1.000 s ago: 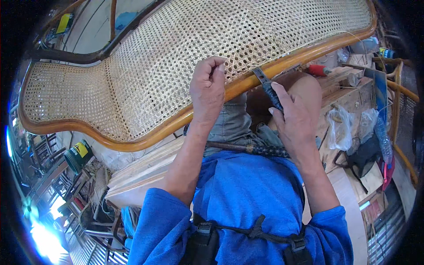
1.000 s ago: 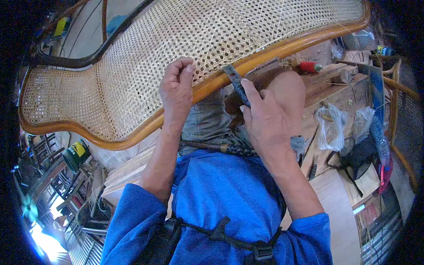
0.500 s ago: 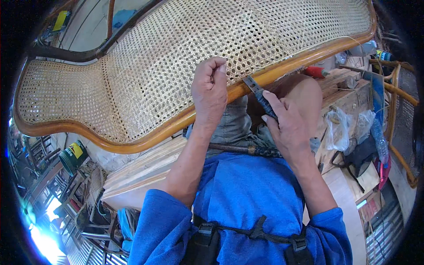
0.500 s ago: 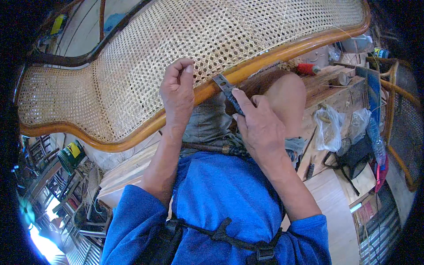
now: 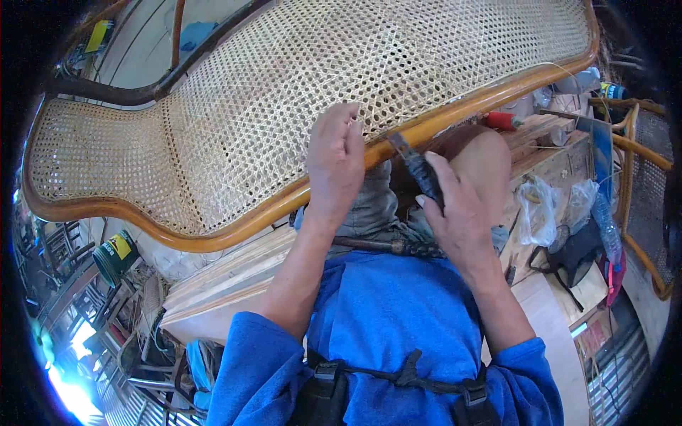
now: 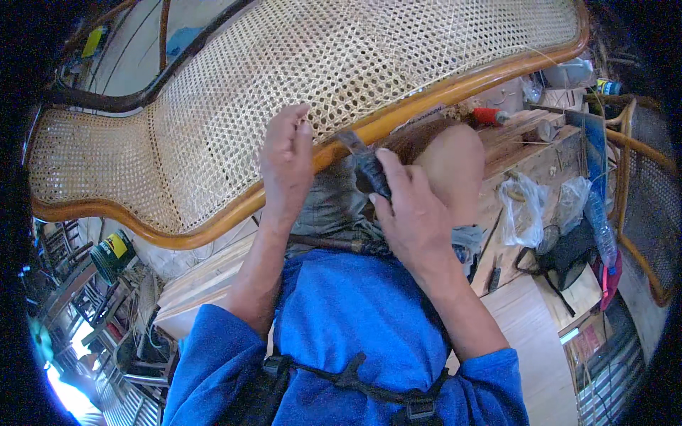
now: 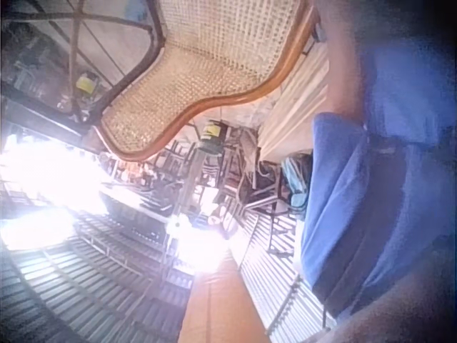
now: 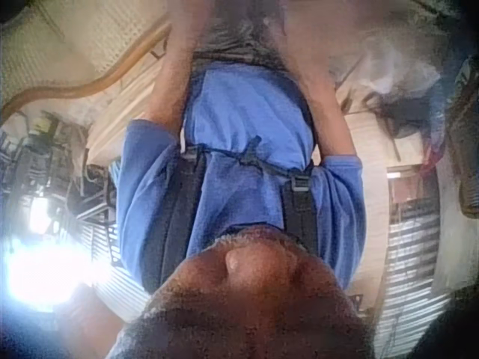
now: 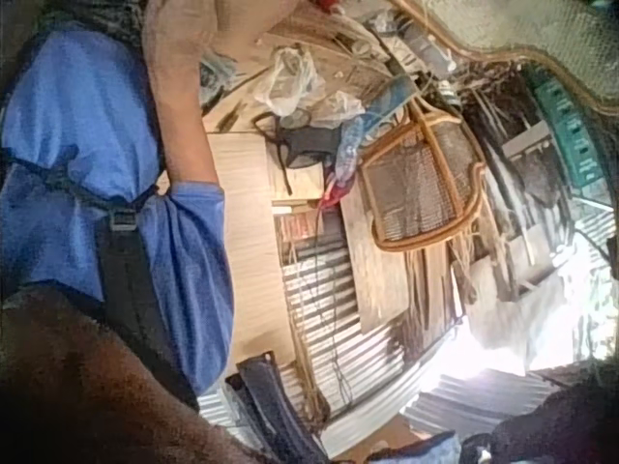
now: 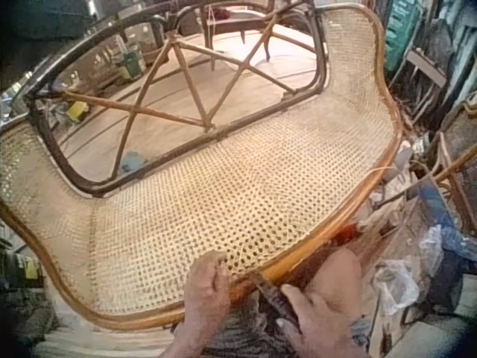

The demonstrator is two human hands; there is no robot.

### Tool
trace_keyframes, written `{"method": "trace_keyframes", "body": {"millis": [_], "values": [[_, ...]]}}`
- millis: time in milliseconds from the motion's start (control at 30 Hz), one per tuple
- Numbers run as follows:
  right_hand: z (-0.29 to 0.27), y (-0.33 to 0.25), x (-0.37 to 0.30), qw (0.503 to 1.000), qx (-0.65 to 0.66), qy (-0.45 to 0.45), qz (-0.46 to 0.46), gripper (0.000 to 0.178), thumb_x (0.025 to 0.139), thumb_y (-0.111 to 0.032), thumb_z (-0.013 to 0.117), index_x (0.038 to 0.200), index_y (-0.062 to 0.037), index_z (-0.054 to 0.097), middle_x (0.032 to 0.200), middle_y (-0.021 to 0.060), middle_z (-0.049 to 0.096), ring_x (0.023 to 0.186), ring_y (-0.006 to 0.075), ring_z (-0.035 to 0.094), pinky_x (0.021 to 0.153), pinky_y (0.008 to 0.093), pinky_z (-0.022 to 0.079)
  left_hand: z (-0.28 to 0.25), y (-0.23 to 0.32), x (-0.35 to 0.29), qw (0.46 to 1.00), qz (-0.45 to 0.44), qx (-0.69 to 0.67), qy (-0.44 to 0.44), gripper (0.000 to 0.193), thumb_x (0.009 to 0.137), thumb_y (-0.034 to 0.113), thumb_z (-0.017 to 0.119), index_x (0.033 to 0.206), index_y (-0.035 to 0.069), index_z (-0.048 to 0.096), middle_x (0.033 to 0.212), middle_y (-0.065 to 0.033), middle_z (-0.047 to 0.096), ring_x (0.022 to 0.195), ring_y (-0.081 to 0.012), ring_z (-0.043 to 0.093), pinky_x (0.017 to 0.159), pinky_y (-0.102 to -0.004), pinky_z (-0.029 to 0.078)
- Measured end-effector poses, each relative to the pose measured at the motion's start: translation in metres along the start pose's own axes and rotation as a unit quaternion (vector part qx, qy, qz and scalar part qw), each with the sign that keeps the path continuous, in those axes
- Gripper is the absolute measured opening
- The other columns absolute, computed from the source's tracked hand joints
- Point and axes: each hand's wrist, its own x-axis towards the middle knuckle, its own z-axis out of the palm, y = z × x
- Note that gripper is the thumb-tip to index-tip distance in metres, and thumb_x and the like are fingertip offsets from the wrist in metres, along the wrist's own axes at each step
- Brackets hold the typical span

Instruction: The person is repairing a rattan chair seat by weaving a thin cane strip into the existing mesh. They use a hammer to tap the strip into place and a pair of pliers to pull the strip through the weave. The person works on the edge of the seat, securing the strip along the wooden frame.

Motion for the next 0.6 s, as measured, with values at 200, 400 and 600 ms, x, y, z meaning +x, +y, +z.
{"method": "trace_keyframes", "body": {"millis": [200, 400, 600], "values": [[-0.01, 0.025, -0.007, 0.994, 0.08, 0.008, 0.075, 0.045, 0.082, -0.014, 0.062, 0.122, -0.0003, 0.047, 0.104, 0.0223, 0.058, 0.094, 0.0381, 0.057, 0.083, 0.042, 0.045, 0.0, 0.028, -0.011, 0.951, 0.103, 0.237, -0.17, 0.051, 0.082, 0.031, 0.061, 0.126, 0.009, 0.049, 0.133, -0.0132, 0.044, 0.125, -0.0341, 0.037, 0.102, -0.0474, 0.029], [-0.014, 0.034, -0.006, 0.987, 0.131, 0.035, 0.091, 0.04, 0.085, -0.015, 0.06, 0.12, 0.0007, 0.049, 0.104, 0.0228, 0.059, 0.098, 0.0358, 0.057, 0.086, 0.0397, 0.044, 0.014, 0.04, -0.007, 0.941, 0.099, 0.263, -0.19, 0.056, 0.08, 0.036, 0.061, 0.129, 0.011, 0.047, 0.134, -0.0122, 0.041, 0.125, -0.0361, 0.034, 0.101, -0.0494, 0.028], [-0.018, 0.052, -0.005, 0.975, 0.186, 0.069, 0.096, 0.04, 0.086, -0.016, 0.06, 0.121, 0.0013, 0.049, 0.103, 0.0202, 0.059, 0.097, 0.0305, 0.058, 0.087, 0.0357, 0.043, 0.027, 0.044, -0.006, 0.939, 0.101, 0.275, -0.179, 0.059, 0.077, 0.035, 0.065, 0.128, 0.011, 0.047, 0.13, -0.0122, 0.041, 0.122, -0.0373, 0.035, 0.096, -0.0512, 0.029]]}}
